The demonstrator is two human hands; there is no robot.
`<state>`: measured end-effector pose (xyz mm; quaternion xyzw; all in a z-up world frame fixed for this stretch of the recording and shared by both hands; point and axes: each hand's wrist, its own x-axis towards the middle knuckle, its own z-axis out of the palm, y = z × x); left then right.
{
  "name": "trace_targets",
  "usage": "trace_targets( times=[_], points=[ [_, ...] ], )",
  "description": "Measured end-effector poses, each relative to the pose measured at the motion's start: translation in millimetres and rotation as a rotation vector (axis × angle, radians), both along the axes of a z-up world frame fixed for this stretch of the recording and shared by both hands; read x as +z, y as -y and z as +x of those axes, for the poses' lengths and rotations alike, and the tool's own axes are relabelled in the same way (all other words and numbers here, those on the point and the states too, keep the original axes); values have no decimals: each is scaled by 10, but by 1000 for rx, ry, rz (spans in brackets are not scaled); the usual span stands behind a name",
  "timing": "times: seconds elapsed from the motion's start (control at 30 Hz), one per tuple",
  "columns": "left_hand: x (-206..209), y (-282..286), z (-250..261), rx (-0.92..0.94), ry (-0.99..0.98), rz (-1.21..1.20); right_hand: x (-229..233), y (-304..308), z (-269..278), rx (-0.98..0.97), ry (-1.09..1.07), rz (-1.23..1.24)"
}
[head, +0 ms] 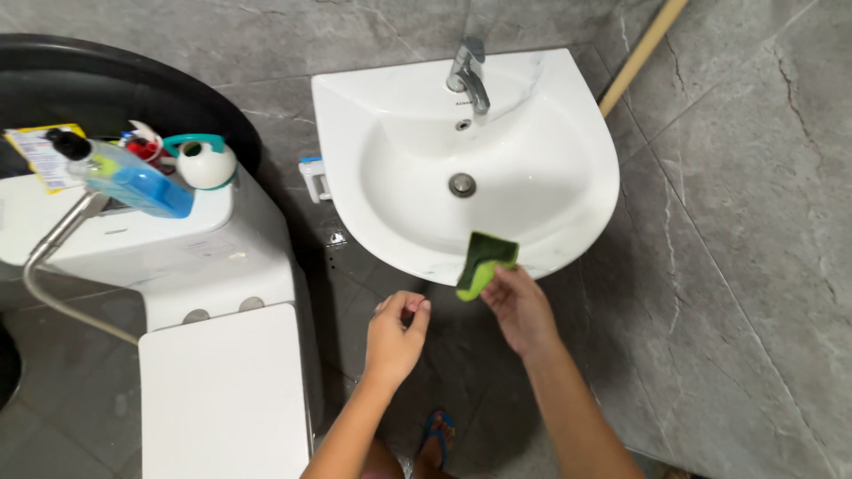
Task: The person cleans a bathroom sink, glass shelf, and mirror using a handheld bidet sprayer and a green sponge. They scrub the sink basin and faucet, then wipe the glass shelf and mirror, rinsing the sponge repeatedly.
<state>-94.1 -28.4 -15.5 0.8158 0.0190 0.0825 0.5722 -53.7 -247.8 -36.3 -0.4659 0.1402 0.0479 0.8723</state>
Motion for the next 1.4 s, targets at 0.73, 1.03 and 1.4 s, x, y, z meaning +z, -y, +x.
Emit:
trace_targets(
  times=[0.73, 1.03, 1.4],
  points=[
    [-849, -3471, 317, 512, 47, 311, -150, -2315, -133, 165, -5, -27],
    [-1189, -5338, 2231, 365, -108, 872, -146, -3491, -134, 11, -25, -81],
    [-1269, -5791, 2056, -12, -152, 368, -319, -3210, -511, -155, -116, -104]
  ],
)
